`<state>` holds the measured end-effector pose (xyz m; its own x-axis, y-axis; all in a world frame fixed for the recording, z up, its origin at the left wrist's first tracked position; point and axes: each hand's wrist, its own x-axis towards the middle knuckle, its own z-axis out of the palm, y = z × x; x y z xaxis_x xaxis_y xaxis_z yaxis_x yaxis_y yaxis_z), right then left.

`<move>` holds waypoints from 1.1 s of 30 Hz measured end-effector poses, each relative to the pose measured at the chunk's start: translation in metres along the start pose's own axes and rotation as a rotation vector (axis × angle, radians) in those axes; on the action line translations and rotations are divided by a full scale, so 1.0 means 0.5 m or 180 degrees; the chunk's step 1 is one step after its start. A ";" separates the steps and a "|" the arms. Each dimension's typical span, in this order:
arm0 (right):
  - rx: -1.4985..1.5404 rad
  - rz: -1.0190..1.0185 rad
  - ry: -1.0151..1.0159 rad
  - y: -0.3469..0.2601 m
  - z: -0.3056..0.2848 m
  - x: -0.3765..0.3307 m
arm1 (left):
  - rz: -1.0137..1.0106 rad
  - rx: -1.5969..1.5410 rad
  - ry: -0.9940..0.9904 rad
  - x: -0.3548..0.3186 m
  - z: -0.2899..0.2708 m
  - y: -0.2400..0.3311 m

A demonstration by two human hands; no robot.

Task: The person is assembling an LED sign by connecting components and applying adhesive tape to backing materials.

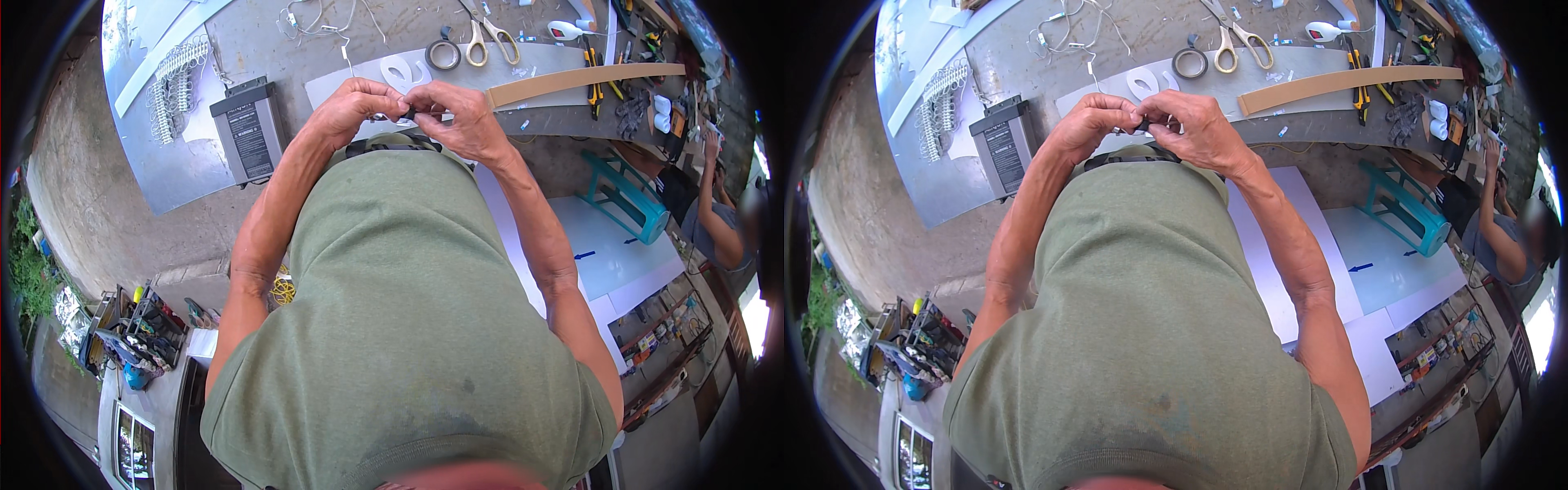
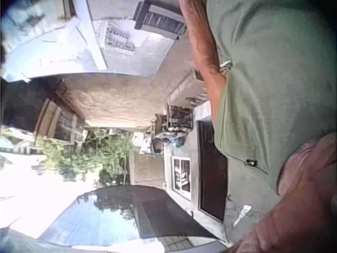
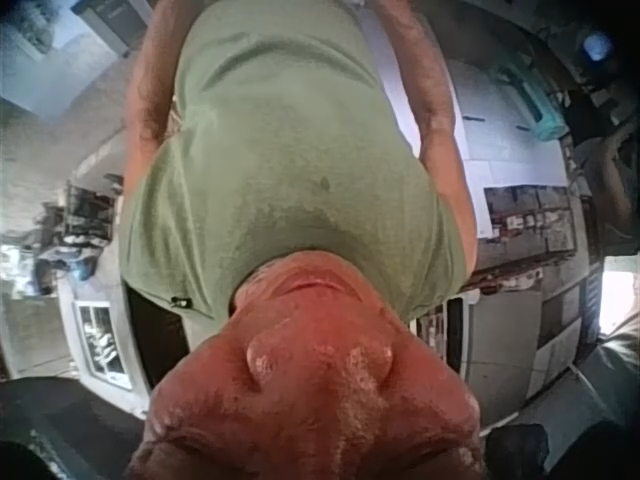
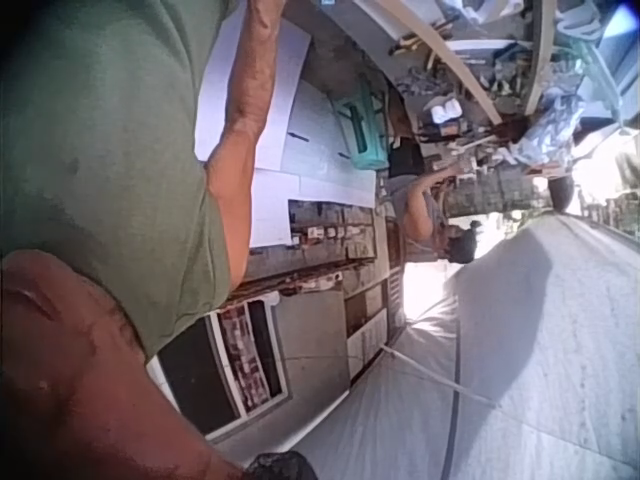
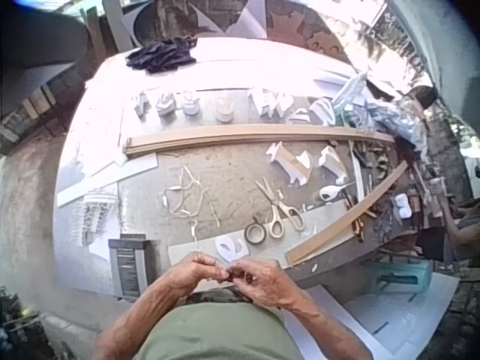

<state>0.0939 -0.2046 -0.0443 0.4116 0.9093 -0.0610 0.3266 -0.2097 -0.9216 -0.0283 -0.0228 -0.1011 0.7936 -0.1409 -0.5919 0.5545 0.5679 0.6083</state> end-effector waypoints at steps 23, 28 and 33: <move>-0.0834 -0.0885 0.0087 0.038 -0.002 -0.022 | -0.0324 0.0015 -0.0005 -0.015 -0.001 0.011; -0.1036 -0.1216 0.0170 0.044 -0.003 -0.018 | -0.0432 -0.0085 0.0087 -0.014 0.001 0.012; -0.1292 -0.1439 0.0141 0.050 -0.001 -0.015 | -0.0529 -0.0169 0.0014 -0.012 -0.007 0.009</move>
<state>0.0995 -0.2169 -0.0665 0.1887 0.9262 0.3263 0.7721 0.0654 -0.6322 -0.0315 -0.0168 -0.0965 0.6909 -0.2331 -0.6843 0.6639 0.5791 0.4731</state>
